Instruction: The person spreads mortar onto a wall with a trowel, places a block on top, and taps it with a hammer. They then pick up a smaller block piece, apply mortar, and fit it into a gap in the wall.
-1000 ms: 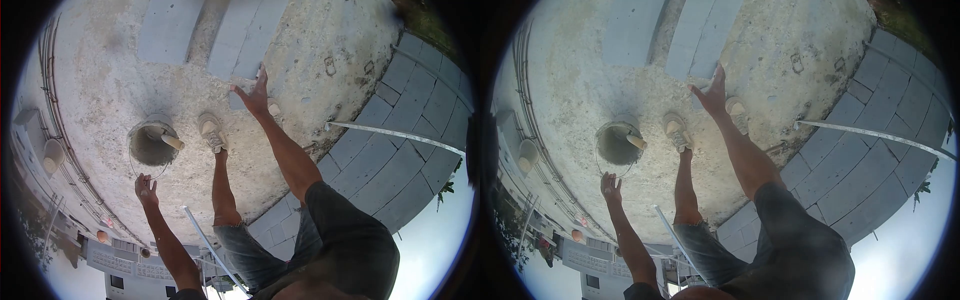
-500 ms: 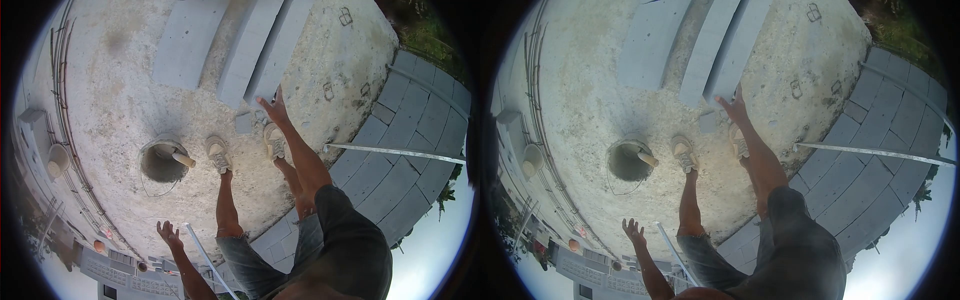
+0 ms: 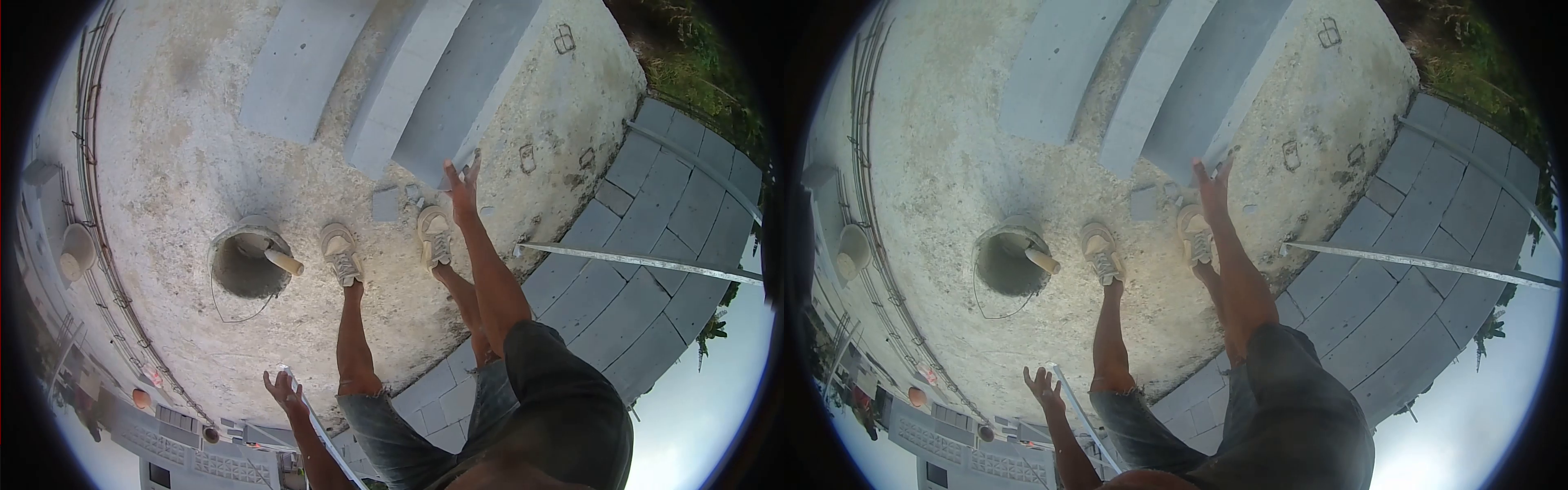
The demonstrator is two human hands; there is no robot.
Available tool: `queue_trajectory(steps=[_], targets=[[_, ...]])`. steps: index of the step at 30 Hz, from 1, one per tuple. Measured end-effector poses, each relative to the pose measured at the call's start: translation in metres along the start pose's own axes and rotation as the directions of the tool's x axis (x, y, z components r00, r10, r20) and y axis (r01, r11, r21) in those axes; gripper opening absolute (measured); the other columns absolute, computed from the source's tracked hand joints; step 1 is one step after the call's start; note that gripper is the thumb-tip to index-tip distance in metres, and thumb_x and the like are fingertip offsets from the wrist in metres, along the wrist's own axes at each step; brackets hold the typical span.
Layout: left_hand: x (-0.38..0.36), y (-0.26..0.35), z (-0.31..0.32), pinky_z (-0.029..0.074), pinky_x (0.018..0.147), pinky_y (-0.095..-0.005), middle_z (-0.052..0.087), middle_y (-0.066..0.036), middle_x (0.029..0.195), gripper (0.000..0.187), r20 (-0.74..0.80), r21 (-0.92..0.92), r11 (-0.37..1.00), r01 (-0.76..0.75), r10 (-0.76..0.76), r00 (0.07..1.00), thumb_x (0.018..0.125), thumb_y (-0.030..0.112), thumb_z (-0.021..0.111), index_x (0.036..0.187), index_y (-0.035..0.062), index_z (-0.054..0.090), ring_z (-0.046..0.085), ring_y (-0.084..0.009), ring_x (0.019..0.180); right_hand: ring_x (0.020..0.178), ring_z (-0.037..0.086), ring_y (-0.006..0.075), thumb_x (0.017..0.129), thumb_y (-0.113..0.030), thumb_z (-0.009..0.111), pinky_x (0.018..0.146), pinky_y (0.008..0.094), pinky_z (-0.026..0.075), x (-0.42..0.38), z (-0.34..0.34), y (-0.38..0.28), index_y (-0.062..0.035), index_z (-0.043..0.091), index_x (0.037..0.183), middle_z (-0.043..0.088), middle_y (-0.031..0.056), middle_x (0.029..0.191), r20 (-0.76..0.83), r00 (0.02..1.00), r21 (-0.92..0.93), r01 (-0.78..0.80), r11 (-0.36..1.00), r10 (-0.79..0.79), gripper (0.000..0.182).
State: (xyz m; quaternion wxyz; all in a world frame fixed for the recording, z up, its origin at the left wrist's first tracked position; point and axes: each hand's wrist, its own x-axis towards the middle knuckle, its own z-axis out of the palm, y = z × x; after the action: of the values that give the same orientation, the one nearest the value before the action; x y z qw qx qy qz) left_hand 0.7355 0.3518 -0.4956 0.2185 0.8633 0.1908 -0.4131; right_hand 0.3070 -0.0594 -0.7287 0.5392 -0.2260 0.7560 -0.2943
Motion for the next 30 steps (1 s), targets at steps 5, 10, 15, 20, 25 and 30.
queue_trajectory(steps=[5,10,15,20,25,30], targets=[[-0.018,0.012,0.011,0.034,0.107,-0.0597,0.042,-0.013,0.151,0.085,0.061,0.047,0.997,-0.065,0.062,0.996,0.094,0.042,0.066,0.161,0.0267,0.015,0.038,-0.0382,0.142,0.13,0.052,0.0334,0.069,-0.031,0.093,0.1,0.0529,0.046,0.018,0.008,-0.012,-0.0056,0.02,0.154,0.045,0.021,0.146,0.002,0.965,-0.058,-0.262,0.963,0.262,0.116],[-0.053,0.023,-0.005,0.034,0.108,-0.06,0.041,-0.012,0.15,0.087,0.172,-0.008,0.984,-0.175,0.174,0.97,0.093,0.046,0.067,0.161,0.0266,0.015,0.039,-0.0377,0.14,0.125,0.056,0.0324,0.068,-0.029,0.092,0.097,0.052,0.049,-0.011,-0.051,-0.058,-0.0002,0.029,0.147,0.055,0.0206,0.133,0.115,0.952,-0.016,-0.283,0.959,0.283,0.106],[-0.127,0.039,0.0,0.034,0.107,-0.061,0.043,-0.009,0.147,0.089,0.296,-0.082,0.965,-0.248,0.261,0.919,0.091,0.047,0.069,0.16,0.026,0.017,0.042,-0.035,0.136,0.128,0.055,0.0332,0.077,-0.045,0.082,0.102,0.0521,0.049,-0.105,-0.144,-0.207,-0.0001,0.038,0.149,0.054,0.0215,0.138,0.285,0.855,-0.151,-0.406,0.901,0.433,0.095],[-0.297,0.174,0.115,0.039,0.109,-0.0509,0.045,-0.014,0.146,0.074,0.483,0.008,0.763,-0.646,0.563,0.671,0.092,0.021,0.069,0.156,0.0124,0.032,0.047,-0.0318,0.131,0.125,0.056,0.0331,0.085,-0.061,0.066,0.095,0.0498,0.05,-0.136,-0.21,-0.347,-0.0122,0.048,0.142,0.055,0.0169,0.135,0.361,0.79,-0.01,-0.528,0.849,0.495,0.077],[-0.431,0.273,0.285,0.034,0.115,-0.052,0.04,-0.025,0.152,0.066,0.625,-0.123,0.192,-0.974,0.777,0.074,0.096,0.026,0.067,0.15,0.0015,0.038,0.039,-0.0407,0.142,0.122,0.054,0.0335,0.098,-0.05,0.051,0.087,0.0448,0.052,-0.1,-0.245,-0.358,-0.0127,0.049,0.139,0.052,0.0152,0.134,0.499,0.752,0.494,-0.655,0.572,0.431,0.055],[-0.507,0.34,0.44,0.034,0.116,-0.0466,0.04,-0.029,0.151,0.066,0.629,-0.275,0.351,-0.895,0.77,0.108,0.104,0.04,0.055,0.152,-0.0008,0.036,0.04,-0.0413,0.141,0.123,0.051,0.0372,0.101,-0.046,0.047,0.09,0.045,0.052,-0.087,-0.283,-0.351,-0.0139,0.048,0.141,0.049,0.0153,0.138,0.522,0.766,0.656,-0.642,0.398,0.376,0.051]])
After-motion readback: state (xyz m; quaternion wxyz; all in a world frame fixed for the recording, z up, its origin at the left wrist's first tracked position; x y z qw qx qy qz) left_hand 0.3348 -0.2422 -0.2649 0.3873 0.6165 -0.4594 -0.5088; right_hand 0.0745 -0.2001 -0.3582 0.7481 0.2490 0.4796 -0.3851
